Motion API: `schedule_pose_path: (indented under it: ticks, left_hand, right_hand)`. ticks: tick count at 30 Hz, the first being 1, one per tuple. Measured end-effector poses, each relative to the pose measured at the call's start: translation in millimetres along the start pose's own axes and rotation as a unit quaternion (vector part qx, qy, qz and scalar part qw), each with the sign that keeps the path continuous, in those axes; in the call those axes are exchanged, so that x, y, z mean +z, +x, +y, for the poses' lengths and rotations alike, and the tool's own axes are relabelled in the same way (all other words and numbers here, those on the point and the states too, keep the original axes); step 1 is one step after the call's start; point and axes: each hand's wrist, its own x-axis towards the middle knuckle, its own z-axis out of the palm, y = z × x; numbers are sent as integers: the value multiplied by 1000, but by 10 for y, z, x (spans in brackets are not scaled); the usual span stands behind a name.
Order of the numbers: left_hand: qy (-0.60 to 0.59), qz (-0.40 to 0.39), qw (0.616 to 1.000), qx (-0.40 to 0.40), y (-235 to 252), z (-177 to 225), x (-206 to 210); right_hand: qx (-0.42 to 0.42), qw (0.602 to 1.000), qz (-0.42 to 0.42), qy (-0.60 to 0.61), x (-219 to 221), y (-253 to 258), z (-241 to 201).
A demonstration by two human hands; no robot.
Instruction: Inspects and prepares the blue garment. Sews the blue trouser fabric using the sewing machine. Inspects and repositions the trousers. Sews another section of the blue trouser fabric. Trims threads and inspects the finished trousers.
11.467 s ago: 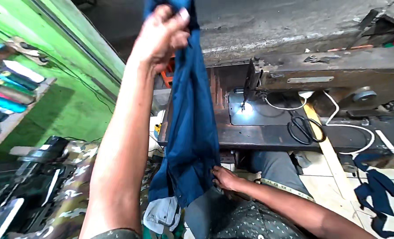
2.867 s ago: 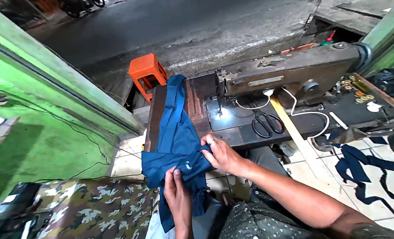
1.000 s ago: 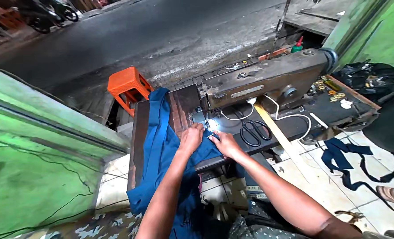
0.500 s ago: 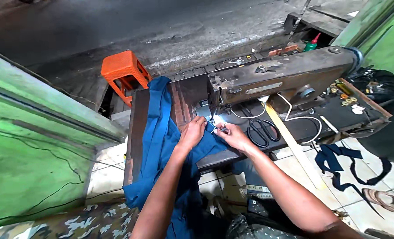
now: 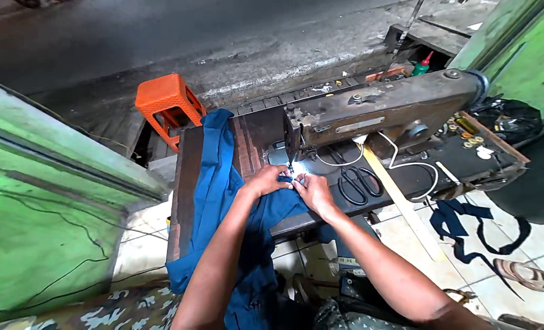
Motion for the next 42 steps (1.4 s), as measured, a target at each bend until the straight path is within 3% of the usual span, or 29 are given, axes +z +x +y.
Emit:
schedule_pose_path:
  ticks: [5,12,19,25,42]
  left_hand:
    - [-8,2,1000,21,98,-94,15]
    - [-27,135,987,79,53,-279,127]
    - [-59,150,979,128,5,-390,128]
    - [-77,174,971,143,0,-445,225]
    - [-2,191,965,181,-1,-426,250]
  right_hand:
    - [-34,998,45,9,67,-30,97]
    - [-223,941,231,-107,363,-125,268]
    - [-278,939,170,-110,314,-249,349]
    - [-289,930,166,-152,321,-366,412]
    - [-326,923,139,-149,293,-363,456]
